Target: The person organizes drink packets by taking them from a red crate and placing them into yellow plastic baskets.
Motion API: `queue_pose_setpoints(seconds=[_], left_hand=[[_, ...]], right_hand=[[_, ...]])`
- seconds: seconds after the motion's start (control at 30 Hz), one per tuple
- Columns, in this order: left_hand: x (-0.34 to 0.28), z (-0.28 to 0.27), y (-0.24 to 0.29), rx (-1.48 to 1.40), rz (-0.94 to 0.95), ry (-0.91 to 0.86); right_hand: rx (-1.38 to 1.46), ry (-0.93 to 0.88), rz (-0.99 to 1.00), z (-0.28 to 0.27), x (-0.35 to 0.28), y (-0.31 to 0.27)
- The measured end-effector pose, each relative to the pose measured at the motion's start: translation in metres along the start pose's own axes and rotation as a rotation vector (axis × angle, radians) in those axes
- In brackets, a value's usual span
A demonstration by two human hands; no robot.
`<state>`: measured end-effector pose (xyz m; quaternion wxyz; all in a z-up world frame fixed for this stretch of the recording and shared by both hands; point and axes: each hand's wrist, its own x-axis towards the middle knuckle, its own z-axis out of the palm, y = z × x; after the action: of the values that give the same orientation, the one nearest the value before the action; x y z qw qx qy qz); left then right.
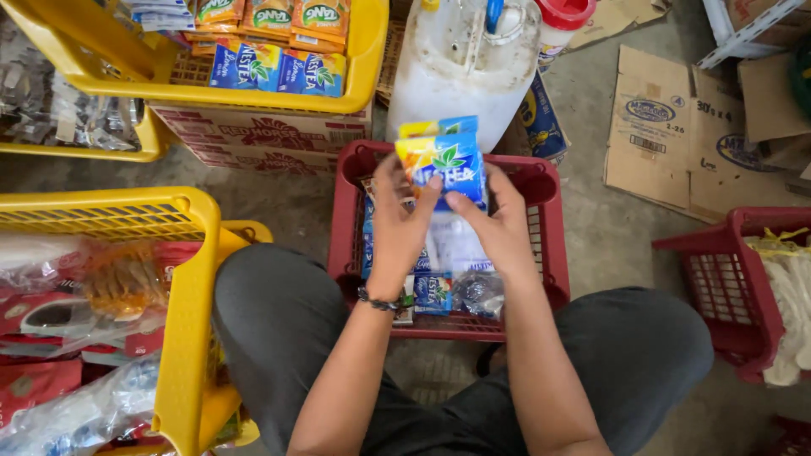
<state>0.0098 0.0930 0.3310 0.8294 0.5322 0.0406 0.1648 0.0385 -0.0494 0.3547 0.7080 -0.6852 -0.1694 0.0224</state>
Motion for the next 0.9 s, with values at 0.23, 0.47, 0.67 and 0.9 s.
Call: queue_pose_setpoints(seconds=[0.23,0.47,0.67,0.9], left_hand=[[-0.012,0.009,0.017,0.048,0.028,-0.164],[0.004,-0.019,0.003,-0.14,0.011,0.26],[0.008,-0.026,0.044,-0.523,0.019,0.415],[0.051,-0.055,0.058,-0.497,0.061,0.484]], right_hand=[[-0.802,0.232,-0.355,0.031,-0.013,-0.001],[-0.728,-0.13,-0.442,0.058,-0.022,-0.014],[0.025,0.108,-0.093,0.052,-0.004,0.043],[0.339,0.015,0.151,0.068,0.028,0.027]])
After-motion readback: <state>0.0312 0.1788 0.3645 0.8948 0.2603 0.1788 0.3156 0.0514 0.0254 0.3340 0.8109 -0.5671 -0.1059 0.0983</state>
